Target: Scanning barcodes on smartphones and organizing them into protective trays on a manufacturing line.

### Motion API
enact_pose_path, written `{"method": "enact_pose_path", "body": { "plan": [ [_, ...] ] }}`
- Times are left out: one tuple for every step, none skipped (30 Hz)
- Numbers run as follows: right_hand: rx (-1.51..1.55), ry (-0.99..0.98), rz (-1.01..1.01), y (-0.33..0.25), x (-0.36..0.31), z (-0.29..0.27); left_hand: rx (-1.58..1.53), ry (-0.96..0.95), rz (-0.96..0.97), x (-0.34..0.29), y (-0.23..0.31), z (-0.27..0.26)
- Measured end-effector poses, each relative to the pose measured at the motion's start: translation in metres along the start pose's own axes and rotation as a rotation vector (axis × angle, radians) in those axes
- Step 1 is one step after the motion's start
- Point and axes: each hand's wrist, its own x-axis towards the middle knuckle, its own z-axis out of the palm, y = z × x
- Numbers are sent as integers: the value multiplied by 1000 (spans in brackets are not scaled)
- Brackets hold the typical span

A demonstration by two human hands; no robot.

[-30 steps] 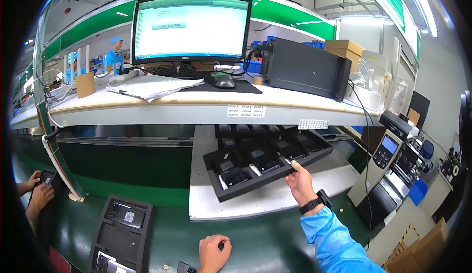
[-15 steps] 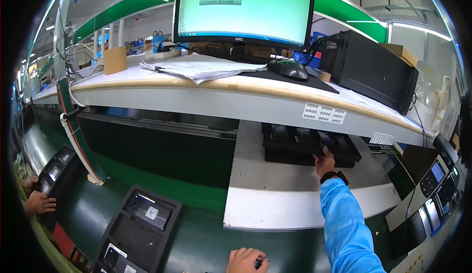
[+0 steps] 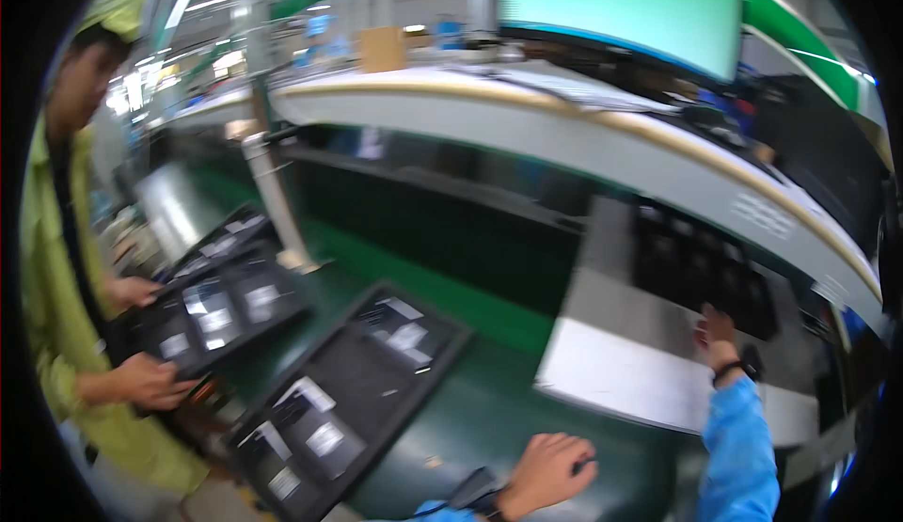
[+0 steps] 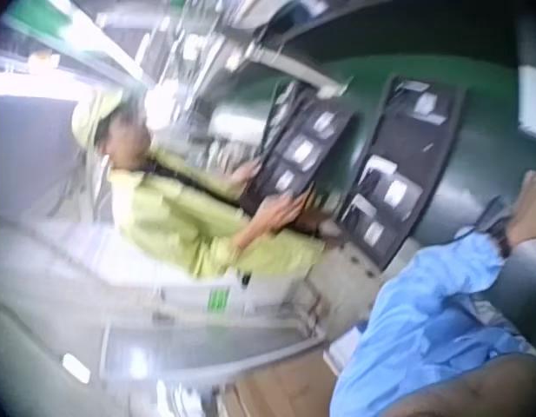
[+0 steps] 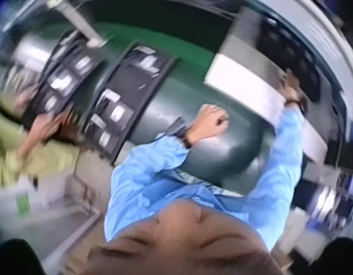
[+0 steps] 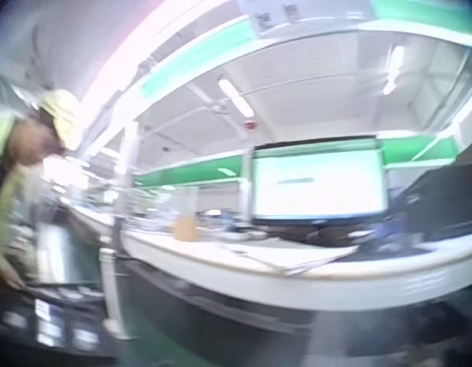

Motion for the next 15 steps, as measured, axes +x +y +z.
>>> {"method": "enact_pose_path", "body": {
  "plan": [
    [-97, -172, 69, -4, -32, 10, -22, -24, -31, 1, -1, 0],
    [-93, -383, -99, -4, -70, 9, -53, 6, -47, 1, 0, 1],
    [-73, -465, -139, -7, -110, 14, -82, -31, -75, 1, 2, -2],
    [-27, -534, -170, -5, -150, 19, -78, -8, -92, -3, 8, -4],
    [5, -632, -183, -3, -187, 20, -179, 67, -110, -6, 15, -7],
    [44, -693, -177, -1, -224, 18, -271, 125, -150, -9, 22, -16],
    [74, -722, -112, 4, -256, 19, -348, 189, -154, -20, 35, -22],
    [83, -762, -72, 10, -286, 14, -336, 196, -130, -38, 48, -31],
    [106, -807, -66, 16, -312, 7, -408, 223, -154, -62, 62, -44],
    [157, -791, -27, 27, -333, 2, -475, 268, -153, -87, 69, -59],
    [168, -774, 38, 35, -349, -3, -404, 329, -248, -115, 79, -75],
    [187, -764, 67, 43, -364, -8, -327, 407, -325, -142, 83, -94],
    [156, -758, 57, 51, -375, -11, 48, 519, -149, -165, 75, -119],
    [91, -723, 78, 57, -384, -13, 249, 595, -207, -192, 69, -145],
    [103, -741, 11, 60, -390, -17, 381, 778, -241, -209, 57, -168]
  ]
}}
